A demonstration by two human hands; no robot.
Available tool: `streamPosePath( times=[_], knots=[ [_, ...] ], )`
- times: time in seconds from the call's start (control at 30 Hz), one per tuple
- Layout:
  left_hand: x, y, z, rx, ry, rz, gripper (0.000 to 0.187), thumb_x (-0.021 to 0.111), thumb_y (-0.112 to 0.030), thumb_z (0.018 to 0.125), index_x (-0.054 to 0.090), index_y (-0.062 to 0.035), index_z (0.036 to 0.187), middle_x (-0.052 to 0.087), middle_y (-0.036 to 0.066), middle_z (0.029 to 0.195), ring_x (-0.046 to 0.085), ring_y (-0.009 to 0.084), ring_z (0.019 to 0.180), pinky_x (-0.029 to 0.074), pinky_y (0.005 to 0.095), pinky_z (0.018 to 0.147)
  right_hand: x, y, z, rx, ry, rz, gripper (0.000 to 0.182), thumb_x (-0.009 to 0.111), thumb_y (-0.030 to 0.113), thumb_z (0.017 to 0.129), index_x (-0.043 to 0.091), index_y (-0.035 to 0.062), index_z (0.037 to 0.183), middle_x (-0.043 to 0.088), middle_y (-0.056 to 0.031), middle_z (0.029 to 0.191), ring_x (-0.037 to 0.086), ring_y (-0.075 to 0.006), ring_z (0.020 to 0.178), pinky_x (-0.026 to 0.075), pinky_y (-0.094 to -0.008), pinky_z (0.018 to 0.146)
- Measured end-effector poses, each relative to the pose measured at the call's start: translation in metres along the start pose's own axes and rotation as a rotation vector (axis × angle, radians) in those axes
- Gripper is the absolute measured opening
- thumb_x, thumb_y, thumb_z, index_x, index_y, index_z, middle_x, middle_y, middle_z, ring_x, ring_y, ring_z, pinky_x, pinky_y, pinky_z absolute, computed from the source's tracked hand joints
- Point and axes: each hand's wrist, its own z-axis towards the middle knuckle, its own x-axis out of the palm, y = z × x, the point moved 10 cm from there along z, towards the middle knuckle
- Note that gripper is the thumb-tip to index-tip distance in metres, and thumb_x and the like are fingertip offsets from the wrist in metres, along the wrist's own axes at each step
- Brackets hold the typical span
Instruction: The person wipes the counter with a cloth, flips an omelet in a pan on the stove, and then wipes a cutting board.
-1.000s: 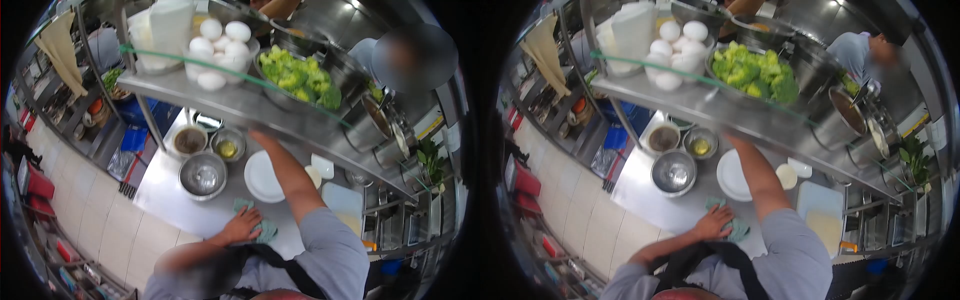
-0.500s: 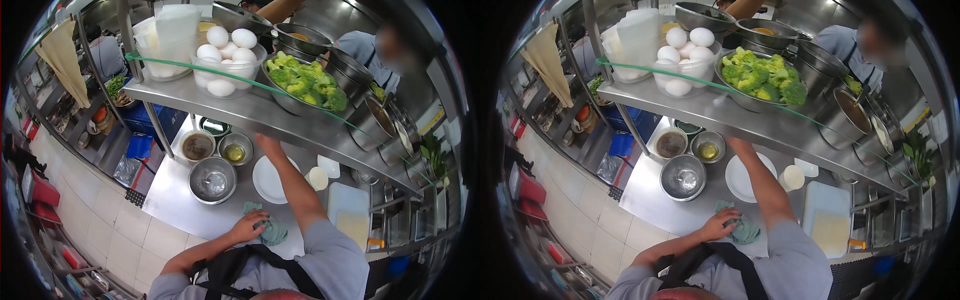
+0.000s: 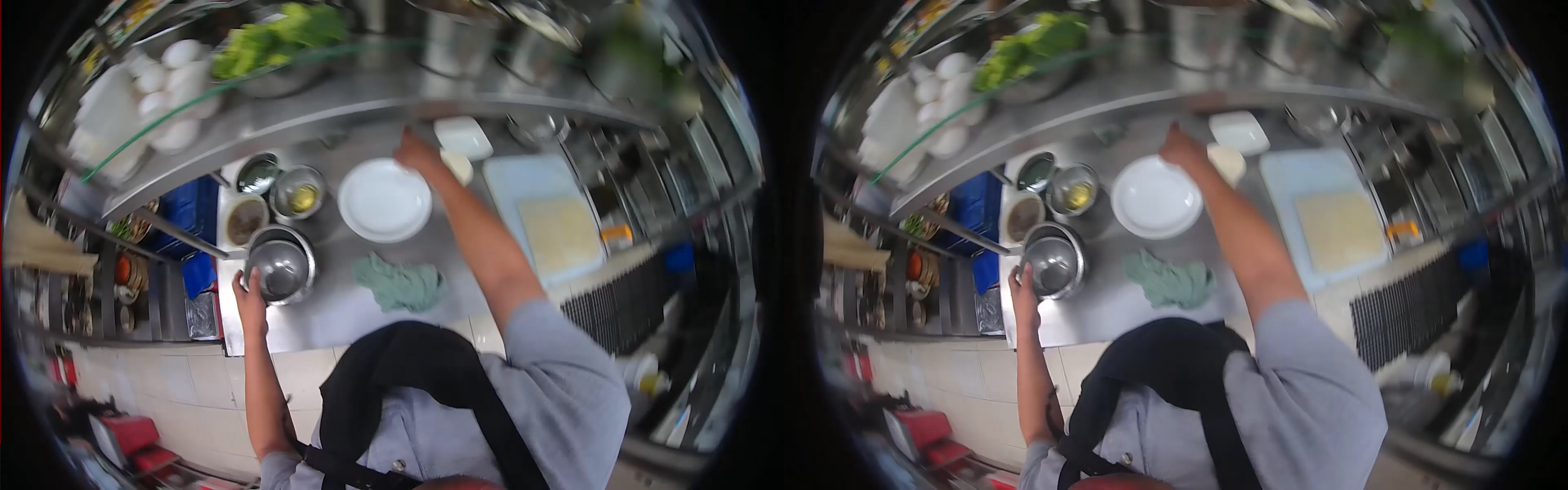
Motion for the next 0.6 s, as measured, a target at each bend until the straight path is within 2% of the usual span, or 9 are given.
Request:
streamPosePath(
  times=[0.03,0.13,0.27,0.33,0.4,0.43,0.5,0.57,0.6],
  knots=[
    [0.007,-0.005,-0.001,0.067,0.018,0.083,0.065,0.067,-0.038,0.092,0.041,-0.0041,0.141,0.057,0.020,0.124,0.057,0.0225,0.108,0.053,0.0331,0.080,-0.015,-0.027,0.010,0.129,0.207,-0.043,0.086,0.058,0.024,0.082,0.018,-0.0067,0.152,0.054,-0.0238,0.138,0.056,-0.0348,0.125,0.047,-0.0433,0.101],
    [0.020,0.003,-0.004,-0.040,0.097,0.037,0.051,0.061,-0.018,0.091,0.044,-0.0021,0.137,0.059,0.015,0.113,0.065,0.0210,0.084,0.058,0.0326,0.057,-0.057,-0.095,0.012,0.409,0.102,-0.063,0.083,0.055,0.028,0.085,0.019,-0.0072,0.152,0.049,-0.0213,0.144,0.053,-0.0322,0.130,0.044,-0.0430,0.105],
    [0.003,0.029,0.016,-0.034,0.044,0.028,0.043,0.055,-0.010,0.090,0.049,-0.0007,0.131,0.060,0.014,0.104,0.064,0.0182,0.073,0.057,0.0304,0.046,-0.079,-0.149,0.064,0.248,-0.067,-0.192,0.076,0.052,0.030,0.087,0.026,0.0023,0.153,0.046,-0.0190,0.148,0.050,-0.0305,0.134,0.042,-0.0432,0.107],
    [-0.014,0.029,0.018,-0.011,-0.020,0.040,0.042,0.055,-0.009,0.089,0.050,-0.0003,0.130,0.061,0.014,0.104,0.064,0.0188,0.073,0.056,0.0307,0.046,-0.103,-0.145,0.055,0.213,-0.134,-0.145,0.074,0.054,0.030,0.086,0.031,0.0056,0.152,0.046,-0.0195,0.148,0.050,-0.0306,0.134,0.042,-0.0430,0.107],
    [-0.037,0.027,0.019,0.034,-0.134,0.031,0.042,0.055,-0.009,0.089,0.051,0.0002,0.129,0.062,0.014,0.103,0.064,0.0201,0.071,0.054,0.0312,0.044,-0.130,-0.136,0.007,0.329,-0.055,-0.067,0.059,0.053,0.028,0.085,0.052,0.0078,0.140,0.052,-0.0211,0.142,0.052,-0.0321,0.131,0.044,-0.0435,0.105],
    [-0.051,0.031,0.025,0.044,-0.146,0.065,0.042,0.056,-0.010,0.088,0.052,-0.0004,0.128,0.062,0.014,0.103,0.064,0.0205,0.071,0.053,0.0314,0.043,-0.131,-0.141,-0.001,0.328,-0.062,-0.060,0.059,0.053,0.028,0.085,0.052,0.0078,0.140,0.052,-0.0211,0.142,0.052,-0.0321,0.131,0.044,-0.0435,0.105],
    [-0.069,0.038,0.035,0.033,-0.104,0.175,0.044,0.057,-0.011,0.086,0.052,-0.0009,0.129,0.062,0.014,0.106,0.065,0.0190,0.071,0.051,0.0297,0.040,-0.117,-0.161,-0.021,0.404,0.015,0.060,0.044,0.051,0.029,0.088,0.064,-0.0010,0.116,0.067,-0.0230,0.112,0.070,-0.0362,0.087,0.057,-0.0460,0.073],
    [-0.073,0.020,0.023,-0.003,-0.046,0.245,0.046,0.060,-0.014,0.087,0.052,-0.0007,0.130,0.062,0.015,0.108,0.066,0.0207,0.076,0.053,0.0317,0.047,-0.101,-0.174,-0.041,0.370,0.047,0.246,0.037,0.055,0.030,0.085,0.067,-0.0032,0.096,0.070,-0.0192,0.087,0.067,-0.0331,0.060,0.055,-0.0429,0.055],
    [-0.070,0.017,0.016,-0.048,0.009,0.313,0.048,0.062,-0.016,0.087,0.052,-0.0004,0.131,0.063,0.016,0.109,0.067,0.0224,0.080,0.056,0.0336,0.054,-0.090,-0.181,-0.046,0.301,0.078,0.230,0.034,0.058,0.030,0.084,0.067,-0.0023,0.093,0.069,-0.0192,0.084,0.067,-0.0327,0.064,0.055,-0.0421,0.058]
  ],
)
